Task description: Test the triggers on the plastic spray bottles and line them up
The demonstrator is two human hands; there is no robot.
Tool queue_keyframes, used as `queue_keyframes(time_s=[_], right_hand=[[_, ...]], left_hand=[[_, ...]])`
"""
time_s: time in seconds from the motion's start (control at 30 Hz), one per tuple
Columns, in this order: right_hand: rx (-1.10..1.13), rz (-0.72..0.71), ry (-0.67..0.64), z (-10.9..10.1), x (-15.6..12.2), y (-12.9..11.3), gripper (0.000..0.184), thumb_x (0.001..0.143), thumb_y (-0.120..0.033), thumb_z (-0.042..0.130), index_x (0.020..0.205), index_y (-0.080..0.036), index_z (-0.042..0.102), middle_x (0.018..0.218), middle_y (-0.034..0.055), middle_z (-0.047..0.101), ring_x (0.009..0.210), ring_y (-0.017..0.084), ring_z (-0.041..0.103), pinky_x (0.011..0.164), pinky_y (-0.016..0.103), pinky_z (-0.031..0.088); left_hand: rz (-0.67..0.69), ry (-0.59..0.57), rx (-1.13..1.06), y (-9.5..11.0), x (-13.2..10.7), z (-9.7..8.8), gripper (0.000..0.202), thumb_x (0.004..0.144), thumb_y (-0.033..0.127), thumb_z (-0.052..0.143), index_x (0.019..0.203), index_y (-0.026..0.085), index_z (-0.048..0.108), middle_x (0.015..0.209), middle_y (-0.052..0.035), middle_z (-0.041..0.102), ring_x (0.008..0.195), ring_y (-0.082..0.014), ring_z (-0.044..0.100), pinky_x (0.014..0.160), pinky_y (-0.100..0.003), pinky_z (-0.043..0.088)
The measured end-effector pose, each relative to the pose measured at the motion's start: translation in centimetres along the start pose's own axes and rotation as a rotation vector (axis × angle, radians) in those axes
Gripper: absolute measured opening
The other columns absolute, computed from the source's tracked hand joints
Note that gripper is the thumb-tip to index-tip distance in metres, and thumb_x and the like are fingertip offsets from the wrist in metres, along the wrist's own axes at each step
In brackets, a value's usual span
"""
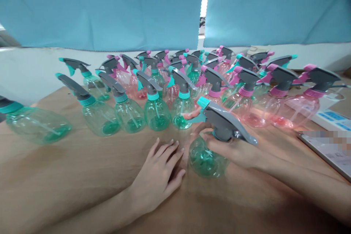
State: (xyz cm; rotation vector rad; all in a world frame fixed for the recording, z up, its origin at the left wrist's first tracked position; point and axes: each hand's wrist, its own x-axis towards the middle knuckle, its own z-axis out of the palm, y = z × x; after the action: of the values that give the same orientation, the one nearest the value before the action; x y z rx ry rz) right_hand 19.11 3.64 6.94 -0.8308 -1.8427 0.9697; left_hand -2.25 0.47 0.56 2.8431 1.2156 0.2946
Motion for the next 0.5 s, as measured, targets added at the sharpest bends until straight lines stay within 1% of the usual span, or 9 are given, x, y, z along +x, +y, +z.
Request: queue_keyframes(time_s=[0.1, 0.17, 0.23, 0.3, 0.37, 0.4, 0.43, 0.5], right_hand=[[0.011, -0.003, -0.013, -0.13, 0.20, -0.20, 0.019, 0.070, -0.012, 0.048, 0.072, -0.027, 0.060, 0.067, -0.0017, 0.058, 0.070, 0.015, 0.062, 0.063, 0.026, 0.054], [0.005, -0.012, -0.018, -0.16, 0.30, -0.33, 0.015, 0.070, -0.013, 0.048, 0.066, -0.026, 0.055, 0.067, -0.0018, 0.057, 0.065, 0.014, 0.060, 0.060, 0.025, 0.053], [-0.007, -0.027, 0.003, -0.10, 0.36, -0.48, 0.014, 0.069, -0.013, 0.047, 0.062, -0.025, 0.050, 0.062, -0.0030, 0.052, 0.058, 0.013, 0.056, 0.057, 0.025, 0.051], [-0.023, -0.031, 0.051, 0.04, 0.35, -0.65, 0.016, 0.066, -0.011, 0.047, 0.058, -0.024, 0.043, 0.054, -0.0054, 0.042, 0.049, 0.010, 0.046, 0.049, 0.023, 0.046], [-0.035, -0.021, 0.085, 0.16, 0.24, -0.82, 0.020, 0.064, -0.009, 0.047, 0.055, -0.023, 0.036, 0.050, -0.0074, 0.032, 0.043, 0.008, 0.033, 0.040, 0.021, 0.036], [-0.043, -0.014, 0.093, 0.20, 0.16, -0.89, 0.022, 0.064, -0.008, 0.047, 0.055, -0.023, 0.034, 0.050, -0.0078, 0.029, 0.042, 0.007, 0.029, 0.038, 0.020, 0.031], [-0.050, -0.007, 0.094, 0.22, 0.08, -0.95, 0.022, 0.064, -0.008, 0.047, 0.055, -0.023, 0.034, 0.050, -0.0080, 0.028, 0.041, 0.007, 0.027, 0.036, 0.020, 0.028], [-0.053, 0.002, 0.087, 0.21, -0.08, -0.99, 0.021, 0.064, -0.008, 0.047, 0.055, -0.022, 0.034, 0.050, -0.0080, 0.029, 0.041, 0.006, 0.026, 0.036, 0.020, 0.025]], left_hand=[[-0.001, -0.003, 0.002, 0.02, 0.03, -0.03, 0.043, 0.093, 0.027, 0.053, 0.132, 0.010, 0.051, 0.134, -0.0152, 0.056, 0.127, -0.0302, 0.047, 0.110, -0.058, 0.025], [-0.003, 0.007, -0.009, 0.00, 0.02, 0.03, 0.042, 0.094, 0.029, 0.051, 0.132, 0.011, 0.052, 0.134, -0.0141, 0.057, 0.127, -0.0293, 0.047, 0.111, -0.057, 0.025], [-0.011, 0.026, -0.029, -0.03, -0.03, 0.14, 0.041, 0.095, 0.031, 0.049, 0.131, 0.013, 0.053, 0.133, -0.0127, 0.057, 0.127, -0.0281, 0.048, 0.111, -0.055, 0.025], [-0.019, 0.044, -0.042, -0.06, -0.10, 0.27, 0.041, 0.095, 0.032, 0.049, 0.131, 0.014, 0.053, 0.133, -0.0119, 0.058, 0.127, -0.0275, 0.048, 0.112, -0.054, 0.025], [-0.020, 0.051, -0.040, -0.08, -0.14, 0.38, 0.041, 0.095, 0.032, 0.049, 0.131, 0.013, 0.053, 0.134, -0.0119, 0.057, 0.127, -0.0275, 0.048, 0.112, -0.054, 0.025], [-0.018, 0.053, -0.036, -0.09, -0.15, 0.41, 0.041, 0.095, 0.032, 0.049, 0.131, 0.013, 0.053, 0.134, -0.0120, 0.057, 0.127, -0.0275, 0.048, 0.112, -0.054, 0.025], [-0.016, 0.054, -0.033, -0.09, -0.15, 0.43, 0.041, 0.095, 0.032, 0.049, 0.131, 0.013, 0.053, 0.134, -0.0119, 0.057, 0.127, -0.0276, 0.048, 0.112, -0.054, 0.026], [-0.013, 0.056, -0.029, -0.08, -0.14, 0.45, 0.040, 0.095, 0.032, 0.049, 0.131, 0.014, 0.053, 0.133, -0.0119, 0.057, 0.126, -0.0277, 0.048, 0.111, -0.054, 0.026]])
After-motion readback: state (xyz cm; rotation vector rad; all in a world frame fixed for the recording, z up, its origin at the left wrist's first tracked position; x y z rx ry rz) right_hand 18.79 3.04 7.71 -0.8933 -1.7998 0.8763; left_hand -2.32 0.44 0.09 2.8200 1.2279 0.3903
